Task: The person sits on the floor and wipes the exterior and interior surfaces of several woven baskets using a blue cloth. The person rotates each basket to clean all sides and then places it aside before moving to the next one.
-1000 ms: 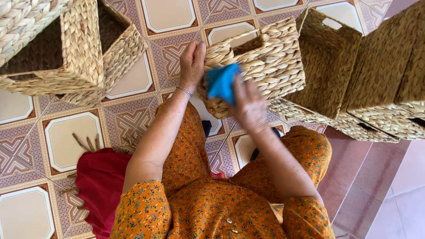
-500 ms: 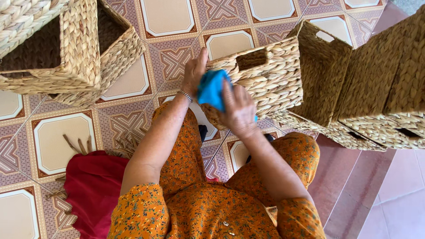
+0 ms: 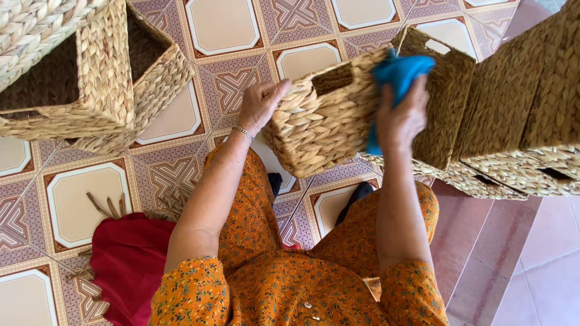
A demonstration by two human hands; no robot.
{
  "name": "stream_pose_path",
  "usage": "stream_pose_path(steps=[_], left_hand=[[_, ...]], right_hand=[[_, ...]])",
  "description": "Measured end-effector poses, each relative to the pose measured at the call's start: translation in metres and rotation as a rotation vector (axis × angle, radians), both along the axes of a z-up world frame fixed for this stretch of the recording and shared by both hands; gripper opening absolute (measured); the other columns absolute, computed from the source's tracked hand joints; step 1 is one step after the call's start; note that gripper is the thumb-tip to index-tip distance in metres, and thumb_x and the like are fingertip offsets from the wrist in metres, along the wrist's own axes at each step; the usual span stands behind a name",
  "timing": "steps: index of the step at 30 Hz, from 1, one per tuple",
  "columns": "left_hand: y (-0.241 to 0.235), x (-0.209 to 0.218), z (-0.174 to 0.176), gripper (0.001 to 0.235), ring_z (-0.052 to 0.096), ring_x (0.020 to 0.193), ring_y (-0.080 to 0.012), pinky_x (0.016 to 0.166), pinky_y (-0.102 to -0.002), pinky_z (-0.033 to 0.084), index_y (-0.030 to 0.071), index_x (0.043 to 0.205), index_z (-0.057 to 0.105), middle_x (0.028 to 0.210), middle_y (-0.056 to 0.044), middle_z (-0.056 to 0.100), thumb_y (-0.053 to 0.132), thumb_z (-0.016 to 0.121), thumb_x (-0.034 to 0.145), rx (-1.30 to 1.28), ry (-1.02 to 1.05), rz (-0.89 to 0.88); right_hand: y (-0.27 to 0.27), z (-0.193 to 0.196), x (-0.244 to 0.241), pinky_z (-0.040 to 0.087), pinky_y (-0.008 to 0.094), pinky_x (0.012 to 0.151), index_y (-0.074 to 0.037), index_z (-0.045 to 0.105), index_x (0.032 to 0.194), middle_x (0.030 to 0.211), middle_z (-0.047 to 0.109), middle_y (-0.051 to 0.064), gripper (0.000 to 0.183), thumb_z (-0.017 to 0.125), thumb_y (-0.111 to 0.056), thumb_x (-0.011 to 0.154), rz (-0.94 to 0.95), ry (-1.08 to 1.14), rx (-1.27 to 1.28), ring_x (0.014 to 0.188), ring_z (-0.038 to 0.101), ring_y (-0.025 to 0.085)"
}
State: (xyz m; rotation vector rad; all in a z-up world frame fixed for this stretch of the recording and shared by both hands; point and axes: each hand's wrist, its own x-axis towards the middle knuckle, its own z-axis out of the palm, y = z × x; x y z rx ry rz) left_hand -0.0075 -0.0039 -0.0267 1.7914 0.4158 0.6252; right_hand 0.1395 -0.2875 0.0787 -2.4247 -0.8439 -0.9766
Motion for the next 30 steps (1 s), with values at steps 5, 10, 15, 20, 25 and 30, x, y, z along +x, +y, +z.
stream_pose_path(steps=[5,10,15,20,25,30], left_hand=[[0.006,0.008,0.003,0.060,0.056,0.050,-0.0077,0.052,-0.031,0.049,0.016,0.063,0.066,0.054,0.004,0.056,0.069,0.064,0.091,-0.226,0.017,0.141],[0.030,0.006,-0.001,0.062,0.045,0.055,-0.0107,0.055,-0.034,0.038,0.016,0.059,0.060,0.056,0.004,0.049,0.067,0.067,0.094,-0.166,-0.030,0.147],[0.036,0.014,-0.009,0.063,0.051,0.056,-0.0105,0.060,-0.034,0.046,0.019,0.058,0.056,0.054,0.007,0.047,0.072,0.065,0.091,-0.244,-0.047,0.127],[0.039,0.015,-0.007,0.060,0.061,0.060,-0.0084,0.065,-0.035,0.054,0.023,0.060,0.064,0.055,0.007,0.055,0.076,0.063,0.089,-0.246,-0.071,0.120],[0.037,0.014,-0.007,0.061,0.063,0.069,-0.0115,0.071,-0.036,0.052,0.019,0.059,0.056,0.065,0.003,0.063,0.065,0.067,0.097,-0.222,-0.199,0.150],[0.036,0.013,0.000,0.057,0.050,0.061,-0.0103,0.060,-0.033,0.041,0.016,0.057,0.059,0.062,0.004,0.058,0.055,0.072,0.095,-0.300,-0.136,0.183]], right_hand=[[0.051,-0.021,-0.143,0.054,0.038,0.052,0.004,0.039,0.150,0.090,0.061,0.017,0.078,0.077,-0.023,0.088,0.526,0.090,-0.156,0.072,0.060,0.026],[0.056,-0.023,-0.171,0.054,0.036,0.055,-0.005,0.042,0.155,0.087,0.059,0.009,0.076,0.083,-0.014,0.092,0.611,0.104,-0.315,0.073,0.058,0.021],[0.011,-0.012,-0.042,0.043,0.031,0.040,0.003,0.049,0.151,0.081,0.064,0.005,0.074,0.077,-0.046,0.102,0.136,-0.136,-0.142,0.058,0.056,0.015],[-0.021,-0.008,0.006,0.056,0.044,0.059,0.004,0.043,0.150,0.103,0.059,0.017,0.069,0.076,-0.039,0.108,-0.102,-0.038,-0.069,0.075,0.065,0.031],[0.027,-0.019,-0.076,0.052,0.031,0.046,-0.001,0.045,0.152,0.093,0.064,0.013,0.065,0.078,-0.035,0.107,0.165,0.067,-0.174,0.065,0.061,0.019],[0.053,-0.022,-0.176,0.053,0.032,0.060,-0.008,0.037,0.162,0.089,0.056,0.005,0.076,0.077,-0.017,0.097,0.516,0.009,-0.300,0.076,0.058,0.017]])
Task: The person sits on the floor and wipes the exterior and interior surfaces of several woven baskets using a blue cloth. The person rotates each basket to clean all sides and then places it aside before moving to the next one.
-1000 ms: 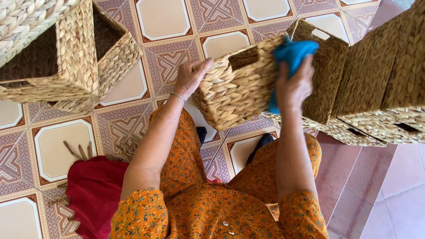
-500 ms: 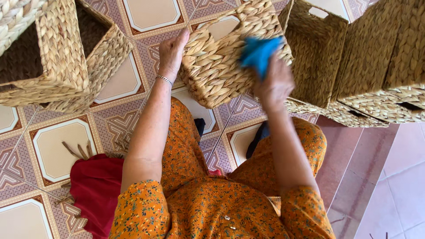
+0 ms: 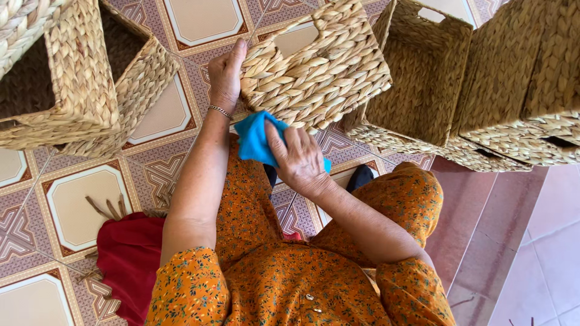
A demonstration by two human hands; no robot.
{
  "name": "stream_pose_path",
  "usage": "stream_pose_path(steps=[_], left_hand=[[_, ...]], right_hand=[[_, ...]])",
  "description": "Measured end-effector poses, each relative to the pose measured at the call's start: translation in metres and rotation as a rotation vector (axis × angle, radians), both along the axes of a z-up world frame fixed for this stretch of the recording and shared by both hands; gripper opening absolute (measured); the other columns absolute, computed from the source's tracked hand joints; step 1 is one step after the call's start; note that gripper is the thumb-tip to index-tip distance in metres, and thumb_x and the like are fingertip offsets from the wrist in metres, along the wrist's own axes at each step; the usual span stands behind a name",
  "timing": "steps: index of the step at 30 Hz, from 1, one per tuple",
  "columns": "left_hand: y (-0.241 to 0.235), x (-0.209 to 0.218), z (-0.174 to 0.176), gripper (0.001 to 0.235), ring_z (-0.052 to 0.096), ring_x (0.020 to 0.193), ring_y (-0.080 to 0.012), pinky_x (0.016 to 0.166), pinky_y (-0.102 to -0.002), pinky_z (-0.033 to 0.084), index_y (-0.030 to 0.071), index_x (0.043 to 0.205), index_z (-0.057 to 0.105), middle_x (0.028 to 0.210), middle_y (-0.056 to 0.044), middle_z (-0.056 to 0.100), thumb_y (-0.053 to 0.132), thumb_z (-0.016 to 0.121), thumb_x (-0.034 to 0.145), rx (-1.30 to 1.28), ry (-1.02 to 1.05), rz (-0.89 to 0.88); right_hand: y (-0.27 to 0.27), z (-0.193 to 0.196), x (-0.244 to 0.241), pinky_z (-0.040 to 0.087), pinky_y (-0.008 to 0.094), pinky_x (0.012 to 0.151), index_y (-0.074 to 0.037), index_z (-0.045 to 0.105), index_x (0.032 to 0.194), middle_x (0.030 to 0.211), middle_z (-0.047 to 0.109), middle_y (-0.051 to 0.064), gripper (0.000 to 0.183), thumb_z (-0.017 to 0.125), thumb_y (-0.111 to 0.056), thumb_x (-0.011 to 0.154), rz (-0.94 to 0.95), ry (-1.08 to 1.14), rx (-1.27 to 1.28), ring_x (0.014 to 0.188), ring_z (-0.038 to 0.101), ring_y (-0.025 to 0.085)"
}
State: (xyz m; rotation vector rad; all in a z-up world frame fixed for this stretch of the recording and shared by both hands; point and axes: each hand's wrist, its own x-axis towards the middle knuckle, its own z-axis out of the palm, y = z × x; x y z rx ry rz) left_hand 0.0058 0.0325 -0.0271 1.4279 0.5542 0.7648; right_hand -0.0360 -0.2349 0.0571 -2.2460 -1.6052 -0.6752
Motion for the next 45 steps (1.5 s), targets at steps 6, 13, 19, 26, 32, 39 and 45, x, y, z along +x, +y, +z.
stream_pose_path(steps=[6,13,19,26,32,39,45], left_hand=[[0.000,-0.006,0.002,0.065,0.037,0.058,-0.0105,0.059,-0.031,0.030,0.017,0.055,0.045,0.057,0.007,0.040,0.060,0.068,0.097,-0.015,0.089,-0.042],[0.000,-0.006,-0.004,0.060,0.052,0.055,-0.0100,0.060,-0.031,0.048,0.022,0.056,0.053,0.052,0.007,0.047,0.069,0.066,0.090,0.013,0.071,-0.007],[0.000,0.001,-0.011,0.061,0.057,0.062,-0.0096,0.065,-0.032,0.049,0.019,0.056,0.053,0.058,0.006,0.055,0.064,0.068,0.095,0.021,0.024,0.007],[0.003,-0.011,-0.002,0.060,0.041,0.062,-0.0104,0.061,-0.033,0.034,0.017,0.059,0.051,0.060,0.006,0.043,0.060,0.067,0.098,0.032,0.069,-0.032],[-0.011,-0.014,0.012,0.066,0.068,0.097,-0.0139,0.087,-0.039,0.052,0.016,0.092,0.078,0.092,-0.004,0.074,0.079,0.061,0.085,-0.049,0.113,-0.187],[-0.033,-0.037,0.013,0.072,0.067,0.092,-0.0282,0.085,-0.050,0.061,0.007,0.103,0.072,0.097,-0.021,0.071,0.076,0.063,0.083,-0.086,0.197,-0.749],[-0.039,-0.024,0.002,0.057,0.066,0.079,-0.0224,0.086,-0.050,0.054,0.008,0.075,0.072,0.079,-0.012,0.070,0.063,0.071,0.091,-0.094,0.048,-0.398]], right_hand=[[-0.027,0.008,0.099,0.048,0.033,0.039,-0.002,0.046,0.151,0.089,0.064,0.010,0.081,0.084,-0.042,0.092,-0.363,0.055,-0.042,0.061,0.058,0.016],[-0.066,0.020,0.182,0.058,0.043,0.065,0.001,0.044,0.150,0.105,0.063,0.016,0.069,0.082,-0.035,0.105,-0.593,-0.018,0.233,0.082,0.068,0.031],[-0.010,0.018,0.072,0.042,0.034,0.032,0.005,0.049,0.148,0.068,0.056,0.003,0.082,0.077,-0.052,0.095,-0.325,0.013,-0.213,0.045,0.050,0.015],[0.005,-0.006,0.017,0.053,0.034,0.052,-0.005,0.041,0.155,0.082,0.057,0.003,0.076,0.084,-0.025,0.096,0.012,0.014,0.021,0.068,0.058,0.017],[-0.037,0.013,0.143,0.058,0.034,0.061,0.000,0.044,0.154,0.100,0.065,0.011,0.072,0.082,-0.034,0.103,-0.343,0.034,0.221,0.079,0.067,0.023],[-0.061,0.008,0.194,0.056,0.048,0.074,0.005,0.046,0.150,0.111,0.064,0.022,0.068,0.078,-0.038,0.108,-0.570,0.123,0.277,0.090,0.068,0.038],[-0.062,0.004,0.186,0.059,0.040,0.095,0.004,0.045,0.150,0.131,0.068,0.020,0.058,0.075,-0.026,0.111,-0.314,0.350,0.459,0.113,0.071,0.032]])
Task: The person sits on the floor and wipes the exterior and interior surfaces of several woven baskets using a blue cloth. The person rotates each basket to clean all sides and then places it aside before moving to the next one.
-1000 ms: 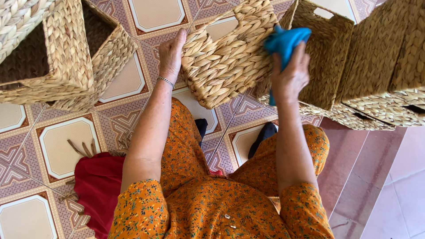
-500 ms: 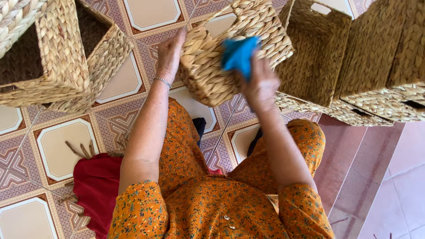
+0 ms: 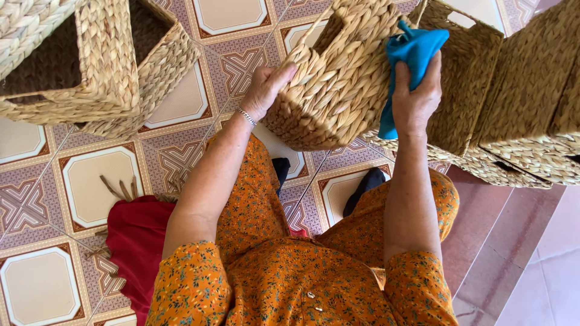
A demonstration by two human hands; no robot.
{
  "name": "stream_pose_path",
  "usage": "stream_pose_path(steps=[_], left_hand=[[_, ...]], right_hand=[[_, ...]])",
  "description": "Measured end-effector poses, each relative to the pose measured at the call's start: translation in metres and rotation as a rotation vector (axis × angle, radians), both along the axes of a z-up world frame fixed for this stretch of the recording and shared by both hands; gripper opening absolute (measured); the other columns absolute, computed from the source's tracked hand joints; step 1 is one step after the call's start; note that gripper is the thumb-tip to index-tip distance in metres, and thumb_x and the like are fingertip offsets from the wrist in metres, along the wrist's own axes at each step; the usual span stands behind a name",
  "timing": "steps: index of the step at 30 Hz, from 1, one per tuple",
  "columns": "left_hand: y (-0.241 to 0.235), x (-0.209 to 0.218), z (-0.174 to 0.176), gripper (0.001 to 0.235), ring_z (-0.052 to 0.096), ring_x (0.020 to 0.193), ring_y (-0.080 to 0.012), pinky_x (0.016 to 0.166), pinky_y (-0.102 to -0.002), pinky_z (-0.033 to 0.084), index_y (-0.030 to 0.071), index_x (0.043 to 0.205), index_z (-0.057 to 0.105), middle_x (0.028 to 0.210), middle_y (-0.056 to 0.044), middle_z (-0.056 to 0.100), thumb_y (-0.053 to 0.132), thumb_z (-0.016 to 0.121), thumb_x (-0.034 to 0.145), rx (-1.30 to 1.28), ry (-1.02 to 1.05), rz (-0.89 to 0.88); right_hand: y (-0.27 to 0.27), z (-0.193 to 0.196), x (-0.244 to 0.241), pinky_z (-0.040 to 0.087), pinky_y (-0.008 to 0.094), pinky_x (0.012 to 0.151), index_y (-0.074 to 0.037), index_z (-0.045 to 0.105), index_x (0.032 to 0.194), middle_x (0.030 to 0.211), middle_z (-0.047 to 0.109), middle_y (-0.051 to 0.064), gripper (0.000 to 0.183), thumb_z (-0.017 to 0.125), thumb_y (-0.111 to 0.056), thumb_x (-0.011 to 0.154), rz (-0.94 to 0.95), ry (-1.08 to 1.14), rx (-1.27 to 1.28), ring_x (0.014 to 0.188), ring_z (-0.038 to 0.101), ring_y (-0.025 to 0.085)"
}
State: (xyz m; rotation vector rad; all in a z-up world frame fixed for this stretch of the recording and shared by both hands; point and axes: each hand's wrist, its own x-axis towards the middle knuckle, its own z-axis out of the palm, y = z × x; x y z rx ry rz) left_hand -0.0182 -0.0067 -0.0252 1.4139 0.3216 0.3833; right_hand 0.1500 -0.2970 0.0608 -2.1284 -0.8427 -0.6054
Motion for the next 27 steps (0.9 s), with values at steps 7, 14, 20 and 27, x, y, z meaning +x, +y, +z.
stream_pose_path(steps=[7,14,20,27], left_hand=[[0.002,0.007,0.020,0.069,0.042,0.125,-0.0362,0.115,-0.067,0.027,0.005,0.110,0.066,0.130,-0.027,0.053,0.069,0.067,0.084,-0.346,0.085,0.258],[0.007,0.007,0.064,0.098,0.016,0.155,-0.0299,0.117,-0.068,0.003,0.012,0.152,0.036,0.166,-0.012,0.026,0.075,0.057,0.080,-0.443,0.043,0.348],[0.028,0.030,0.062,0.099,0.043,0.151,-0.0372,0.123,-0.063,0.028,0.001,0.145,0.055,0.152,-0.025,0.051,0.078,0.059,0.083,-0.383,-0.023,0.115],[0.037,0.017,0.044,0.085,0.059,0.100,-0.0184,0.093,-0.039,0.049,0.010,0.135,0.065,0.101,-0.008,0.063,0.079,0.053,0.087,0.066,0.168,0.037]], right_hand=[[-0.002,0.009,-0.005,0.055,0.028,0.086,0.000,0.059,0.141,0.116,0.071,0.006,0.040,0.072,-0.021,0.110,0.176,0.531,0.579,0.099,0.064,0.014],[0.010,-0.023,-0.015,0.057,0.027,0.083,-0.003,0.060,0.137,0.114,0.071,0.004,0.044,0.073,-0.029,0.104,0.162,0.758,0.510,0.098,0.065,0.011],[0.021,-0.058,-0.037,0.058,0.029,0.079,-0.003,0.062,0.134,0.110,0.070,0.004,0.047,0.070,-0.035,0.102,0.171,1.077,0.680,0.092,0.066,0.013],[0.029,-0.074,-0.045,0.058,0.030,0.082,-0.003,0.056,0.137,0.114,0.068,0.005,0.055,0.083,-0.027,0.094,0.226,0.910,0.651,0.095,0.066,0.014]])
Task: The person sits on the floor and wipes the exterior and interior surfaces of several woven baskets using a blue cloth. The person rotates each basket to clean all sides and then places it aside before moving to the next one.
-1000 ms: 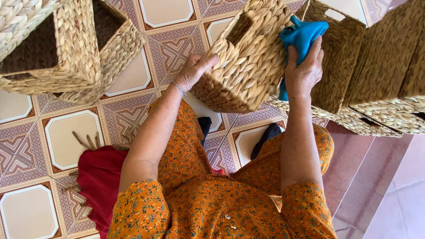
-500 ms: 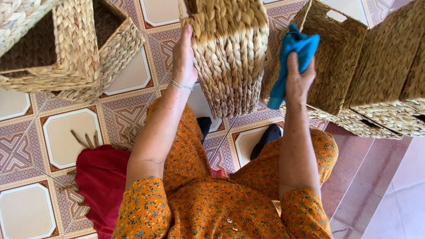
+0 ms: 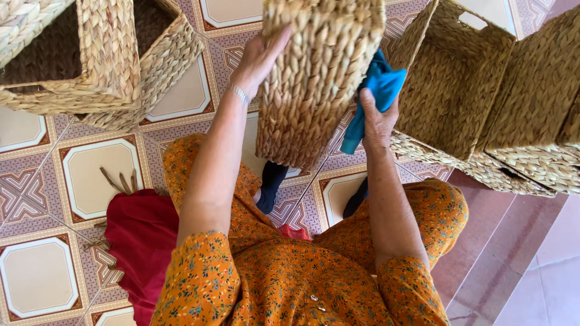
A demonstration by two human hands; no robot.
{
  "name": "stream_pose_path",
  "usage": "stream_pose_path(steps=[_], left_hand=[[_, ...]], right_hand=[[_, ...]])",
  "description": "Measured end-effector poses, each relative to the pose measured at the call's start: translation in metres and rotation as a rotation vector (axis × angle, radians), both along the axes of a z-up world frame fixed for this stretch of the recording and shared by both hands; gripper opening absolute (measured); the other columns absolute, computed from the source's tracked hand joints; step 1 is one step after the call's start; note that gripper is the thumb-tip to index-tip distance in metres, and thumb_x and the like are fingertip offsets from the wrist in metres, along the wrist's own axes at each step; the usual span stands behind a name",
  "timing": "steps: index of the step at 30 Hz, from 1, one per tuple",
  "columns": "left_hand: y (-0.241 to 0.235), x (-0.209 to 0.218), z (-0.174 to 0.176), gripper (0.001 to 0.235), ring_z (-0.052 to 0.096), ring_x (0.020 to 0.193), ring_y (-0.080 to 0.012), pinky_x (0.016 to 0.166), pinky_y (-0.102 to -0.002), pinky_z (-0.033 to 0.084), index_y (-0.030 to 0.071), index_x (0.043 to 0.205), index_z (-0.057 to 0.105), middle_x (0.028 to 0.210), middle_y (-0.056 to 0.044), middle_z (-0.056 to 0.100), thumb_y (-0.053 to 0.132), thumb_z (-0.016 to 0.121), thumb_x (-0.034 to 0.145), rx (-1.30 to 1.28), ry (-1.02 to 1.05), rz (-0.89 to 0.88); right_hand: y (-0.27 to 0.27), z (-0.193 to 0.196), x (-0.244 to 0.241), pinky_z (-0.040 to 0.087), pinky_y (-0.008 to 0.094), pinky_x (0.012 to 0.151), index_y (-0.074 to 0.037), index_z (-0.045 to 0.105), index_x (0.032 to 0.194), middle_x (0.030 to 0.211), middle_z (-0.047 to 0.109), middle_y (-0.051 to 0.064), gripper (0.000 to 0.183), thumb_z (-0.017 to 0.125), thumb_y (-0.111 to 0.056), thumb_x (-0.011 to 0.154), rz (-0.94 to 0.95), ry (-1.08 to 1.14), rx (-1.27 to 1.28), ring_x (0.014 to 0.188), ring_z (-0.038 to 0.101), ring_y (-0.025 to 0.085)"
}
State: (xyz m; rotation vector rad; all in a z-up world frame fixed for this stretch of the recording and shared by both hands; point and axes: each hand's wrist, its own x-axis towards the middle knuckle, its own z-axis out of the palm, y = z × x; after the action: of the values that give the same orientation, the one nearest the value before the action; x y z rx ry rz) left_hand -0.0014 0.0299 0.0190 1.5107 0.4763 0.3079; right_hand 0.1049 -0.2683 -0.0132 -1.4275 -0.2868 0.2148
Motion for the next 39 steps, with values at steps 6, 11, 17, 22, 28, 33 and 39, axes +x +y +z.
stream_pose_path(steps=[6,11,17,22,28,33,39], left_hand=[[-0.042,-0.035,-0.041,0.060,0.053,0.053,-0.0068,0.048,-0.028,0.050,0.009,0.090,0.073,0.068,0.002,0.063,0.068,0.067,0.087,-0.023,-0.055,0.176],[-0.050,0.014,-0.022,0.050,0.047,0.046,-0.0037,0.041,-0.024,0.042,0.013,0.093,0.075,0.063,0.002,0.060,0.062,0.066,0.091,0.167,-0.110,0.135],[-0.047,0.097,-0.033,0.044,0.049,0.053,-0.0055,0.046,-0.028,0.044,0.013,0.095,0.068,0.067,0.005,0.056,0.056,0.061,0.100,0.407,-0.118,0.090],[-0.048,0.119,-0.087,0.040,0.061,0.071,-0.0136,0.064,-0.034,0.053,0.013,0.126,0.061,0.092,-0.009,0.067,0.047,0.062,0.106,0.714,0.065,0.031],[-0.064,0.079,-0.080,0.071,0.066,0.080,-0.0171,0.061,-0.026,0.056,0.022,0.160,0.022,0.146,-0.016,0.050,0.036,0.058,0.100,0.622,0.307,-0.280],[-0.062,0.014,-0.066,0.063,0.064,0.078,-0.0092,0.055,-0.025,0.056,0.021,0.157,0.028,0.147,-0.012,0.046,0.039,0.057,0.104,0.518,0.361,-0.292],[-0.067,-0.107,-0.102,0.057,0.059,0.080,-0.0139,0.067,-0.032,0.052,0.008,0.132,0.058,0.100,-0.004,0.066,0.050,0.067,0.094,-0.087,0.394,0.178]], right_hand=[[0.008,-0.038,-0.021,0.056,0.034,0.095,-0.004,0.055,0.141,0.123,0.069,0.008,0.054,0.078,-0.024,0.097,-0.044,0.168,0.023,0.109,0.066,0.018],[-0.009,-0.041,-0.008,0.054,0.039,0.104,-0.003,0.050,0.141,0.132,0.066,0.011,0.052,0.072,-0.020,0.098,-0.101,0.219,0.172,0.118,0.065,0.023],[-0.041,-0.045,-0.005,0.060,0.042,0.096,0.003,0.053,0.137,0.127,0.069,0.016,0.053,0.071,-0.025,0.097,-0.133,0.404,0.207,0.111,0.070,0.028],[-0.043,-0.081,-0.002,0.062,0.046,0.076,0.002,0.057,0.132,0.115,0.070,0.016,0.054,0.073,-0.032,0.093,-0.195,0.688,0.063,0.093,0.072,0.029],[-0.037,-0.096,0.015,0.062,0.046,0.084,0.000,0.049,0.143,0.120,0.068,0.017,0.064,0.081,-0.027,0.095,-0.381,0.024,-0.038,0.097,0.071,0.029],[-0.027,-0.065,0.006,0.058,0.048,0.082,0.001,0.039,0.153,0.125,0.060,0.023,0.079,0.085,-0.030,0.096,-0.180,-0.743,-0.842,0.105,0.066,0.039],[-0.010,-0.035,-0.001,0.054,0.051,0.077,0.003,0.040,0.153,0.111,0.058,0.023,0.081,0.085,-0.032,0.095,-0.076,-0.769,-0.973,0.097,0.063,0.042]])
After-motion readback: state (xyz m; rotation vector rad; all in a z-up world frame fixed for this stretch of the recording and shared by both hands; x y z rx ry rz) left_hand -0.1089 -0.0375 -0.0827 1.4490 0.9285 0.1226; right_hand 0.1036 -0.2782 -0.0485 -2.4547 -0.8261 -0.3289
